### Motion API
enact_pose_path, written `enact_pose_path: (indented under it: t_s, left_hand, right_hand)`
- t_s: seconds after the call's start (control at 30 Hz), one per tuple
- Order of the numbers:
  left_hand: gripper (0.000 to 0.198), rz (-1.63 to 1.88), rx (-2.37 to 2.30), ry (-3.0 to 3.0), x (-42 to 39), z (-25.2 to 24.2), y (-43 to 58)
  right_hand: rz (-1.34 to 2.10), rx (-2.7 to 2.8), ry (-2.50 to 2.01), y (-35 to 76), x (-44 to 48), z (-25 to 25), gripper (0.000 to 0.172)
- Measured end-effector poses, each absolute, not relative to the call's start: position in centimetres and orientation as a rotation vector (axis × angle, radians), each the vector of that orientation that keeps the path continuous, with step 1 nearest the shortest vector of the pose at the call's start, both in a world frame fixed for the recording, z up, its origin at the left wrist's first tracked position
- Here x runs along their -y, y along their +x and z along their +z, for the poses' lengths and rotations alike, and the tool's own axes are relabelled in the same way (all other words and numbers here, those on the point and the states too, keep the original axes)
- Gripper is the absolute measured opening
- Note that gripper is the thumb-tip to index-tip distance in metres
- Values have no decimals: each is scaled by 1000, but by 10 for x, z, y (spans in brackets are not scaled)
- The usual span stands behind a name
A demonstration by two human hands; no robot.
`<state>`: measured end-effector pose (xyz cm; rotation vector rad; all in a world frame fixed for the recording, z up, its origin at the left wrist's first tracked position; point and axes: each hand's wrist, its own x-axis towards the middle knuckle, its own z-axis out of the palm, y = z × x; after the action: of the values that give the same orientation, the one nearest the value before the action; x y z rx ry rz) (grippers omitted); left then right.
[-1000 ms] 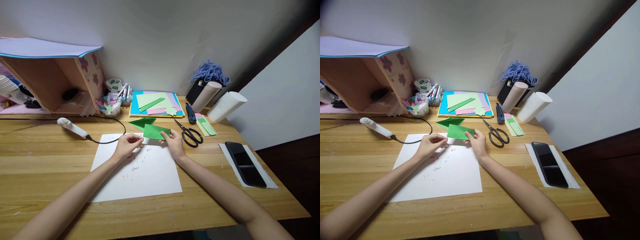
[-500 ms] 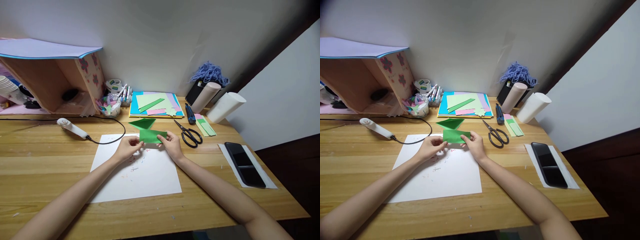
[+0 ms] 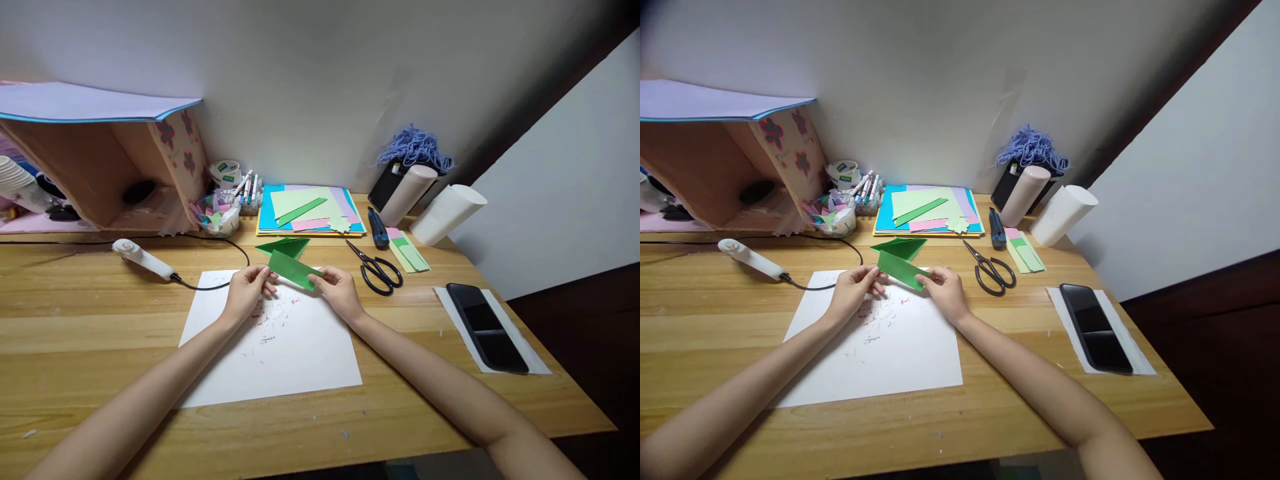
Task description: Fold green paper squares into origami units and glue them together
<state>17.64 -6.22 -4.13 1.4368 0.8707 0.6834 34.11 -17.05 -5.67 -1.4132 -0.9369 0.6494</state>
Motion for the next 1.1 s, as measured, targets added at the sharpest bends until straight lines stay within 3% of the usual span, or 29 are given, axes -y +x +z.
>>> enact_pose_path:
  t_s: [0.13, 0.27, 0.6, 0.77, 0.87, 1.03, 1.1]
  left_hand:
    - [48, 611, -801, 1307, 61, -42, 176]
    - [56, 492, -628, 1206, 64, -41, 175]
    - [40, 450, -562, 1208, 65, -37, 175]
    - [35, 480, -666, 1357, 61, -42, 175]
    - [29, 562, -720, 1587, 58, -46, 176]
    - [43, 953, -803, 2043, 66, -42, 173]
    - [39, 1041, -770, 2309, 75, -37, 172]
  right_hand:
    - [499, 1024, -1431, 339, 175, -53, 10]
    - [397, 1076, -1430, 338, 177, -52, 16]
    - [804, 958, -1267, 337, 175, -54, 35]
    - [813, 960, -1313, 340, 174, -51, 31]
    - [714, 926, -1337, 342, 172, -50, 27]
    - [679, 1101, -1411, 345, 174, -51, 16]
    - [644, 1124, -1486, 345, 175, -53, 17]
